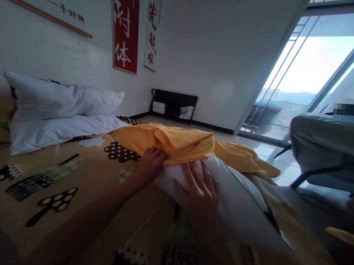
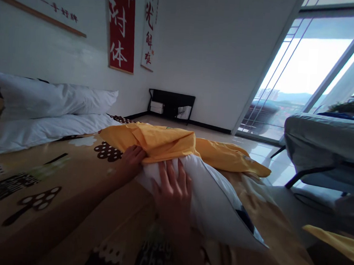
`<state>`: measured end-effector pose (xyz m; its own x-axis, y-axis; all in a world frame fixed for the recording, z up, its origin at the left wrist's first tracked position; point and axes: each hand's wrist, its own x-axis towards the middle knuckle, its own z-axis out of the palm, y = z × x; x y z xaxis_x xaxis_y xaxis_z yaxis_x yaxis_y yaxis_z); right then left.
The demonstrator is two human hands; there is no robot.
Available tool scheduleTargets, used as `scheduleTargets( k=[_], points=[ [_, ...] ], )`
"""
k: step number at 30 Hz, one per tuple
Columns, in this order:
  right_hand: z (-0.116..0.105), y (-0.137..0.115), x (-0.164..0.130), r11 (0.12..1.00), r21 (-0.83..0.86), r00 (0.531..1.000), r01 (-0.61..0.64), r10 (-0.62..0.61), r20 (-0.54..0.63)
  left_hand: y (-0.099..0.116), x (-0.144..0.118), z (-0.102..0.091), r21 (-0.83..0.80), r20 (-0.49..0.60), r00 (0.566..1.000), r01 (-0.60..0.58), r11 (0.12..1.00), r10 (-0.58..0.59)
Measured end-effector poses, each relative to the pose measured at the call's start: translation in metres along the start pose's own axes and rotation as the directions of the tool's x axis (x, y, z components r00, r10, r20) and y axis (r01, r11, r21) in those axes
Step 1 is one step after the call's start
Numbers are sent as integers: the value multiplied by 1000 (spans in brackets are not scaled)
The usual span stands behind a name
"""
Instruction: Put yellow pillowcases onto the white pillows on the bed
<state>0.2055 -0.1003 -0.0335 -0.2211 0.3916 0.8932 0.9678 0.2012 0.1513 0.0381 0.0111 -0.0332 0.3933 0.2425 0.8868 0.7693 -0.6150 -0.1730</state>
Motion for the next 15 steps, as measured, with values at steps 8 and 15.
scheduleTargets(
  k=[8,15],
  points=[
    [-32,-40,-23,989,-90,943,118,-83,323,-17,16,2,-99,-34,970,237,966,-241],
    [42,-24,-14,994,22,927,104,-105,359,-1,20,-9,-277,-157,977,93,956,-141]
  ],
)
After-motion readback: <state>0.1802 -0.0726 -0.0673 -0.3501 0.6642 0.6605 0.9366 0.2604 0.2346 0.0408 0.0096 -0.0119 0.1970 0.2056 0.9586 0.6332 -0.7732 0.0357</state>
